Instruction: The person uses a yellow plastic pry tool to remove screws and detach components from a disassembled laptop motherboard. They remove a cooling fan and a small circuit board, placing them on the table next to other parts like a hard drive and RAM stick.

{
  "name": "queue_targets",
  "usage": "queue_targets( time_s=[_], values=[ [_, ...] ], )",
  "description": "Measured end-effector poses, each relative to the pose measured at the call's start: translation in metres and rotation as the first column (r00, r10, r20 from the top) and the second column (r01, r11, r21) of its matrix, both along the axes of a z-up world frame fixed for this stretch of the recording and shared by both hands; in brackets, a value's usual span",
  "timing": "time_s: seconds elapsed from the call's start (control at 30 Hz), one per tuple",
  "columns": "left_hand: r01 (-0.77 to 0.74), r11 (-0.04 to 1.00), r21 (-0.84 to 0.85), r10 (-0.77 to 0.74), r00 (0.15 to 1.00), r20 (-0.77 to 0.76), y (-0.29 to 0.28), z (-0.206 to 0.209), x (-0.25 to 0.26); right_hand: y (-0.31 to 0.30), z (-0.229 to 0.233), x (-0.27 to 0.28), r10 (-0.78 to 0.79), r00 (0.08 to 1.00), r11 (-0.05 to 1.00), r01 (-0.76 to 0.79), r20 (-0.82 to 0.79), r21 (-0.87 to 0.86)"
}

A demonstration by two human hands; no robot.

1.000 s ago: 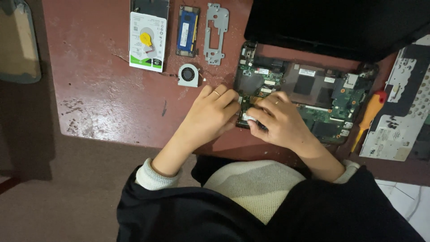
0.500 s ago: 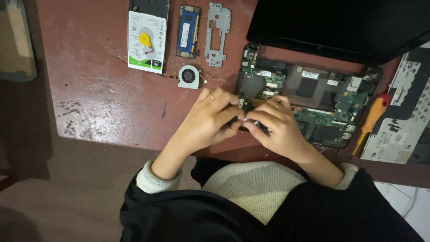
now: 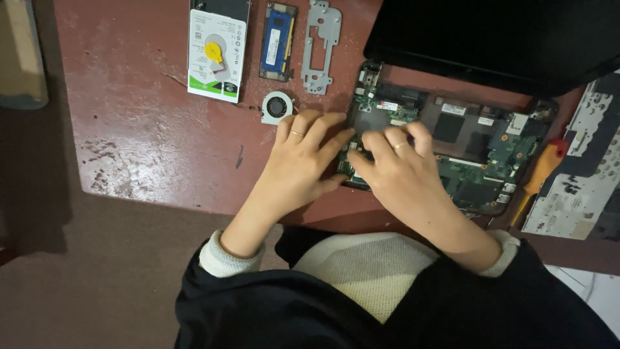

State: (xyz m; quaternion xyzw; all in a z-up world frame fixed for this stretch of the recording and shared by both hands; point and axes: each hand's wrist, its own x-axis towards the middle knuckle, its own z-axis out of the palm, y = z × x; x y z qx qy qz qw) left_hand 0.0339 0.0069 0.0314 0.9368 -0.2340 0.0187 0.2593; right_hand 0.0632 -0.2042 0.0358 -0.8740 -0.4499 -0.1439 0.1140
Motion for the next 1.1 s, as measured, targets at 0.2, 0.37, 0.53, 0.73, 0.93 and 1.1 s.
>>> queue_targets(
  time_s=[0.2,0.37,0.53,0.73,0.93,1.1],
  values=[
    [-0.004,0.981,0.192,-0.001,1.000,0.024,-0.008,0.011,0.002,0.010,0.002,0.009,0.016,0.999,0.999,-0.017,-0.041,-0.032],
    [0.012,0.975,0.221,-0.017,1.000,0.018,-0.009,0.013,0.005,0.007,-0.007,0.008,0.017,0.994,1.000,-0.018,-0.104,-0.010],
    [0.023,0.978,0.209,-0.019,1.000,-0.021,-0.007,0.005,0.004,-0.004,-0.007,0.008,0.022,0.985,0.999,-0.015,-0.168,0.044],
    [0.036,0.974,0.222,-0.033,0.999,-0.017,-0.011,0.007,0.007,-0.005,-0.020,-0.001,0.020,0.985,0.983,0.012,-0.173,0.184],
    [0.042,0.970,0.238,-0.044,0.999,0.006,-0.011,0.004,0.006,-0.001,-0.028,-0.003,0.017,0.987,0.979,0.015,-0.157,0.202],
    [0.054,0.975,0.215,-0.058,0.998,0.013,-0.011,0.002,0.004,-0.004,-0.026,0.002,0.030,0.965,0.979,0.024,-0.260,0.201]
  ],
)
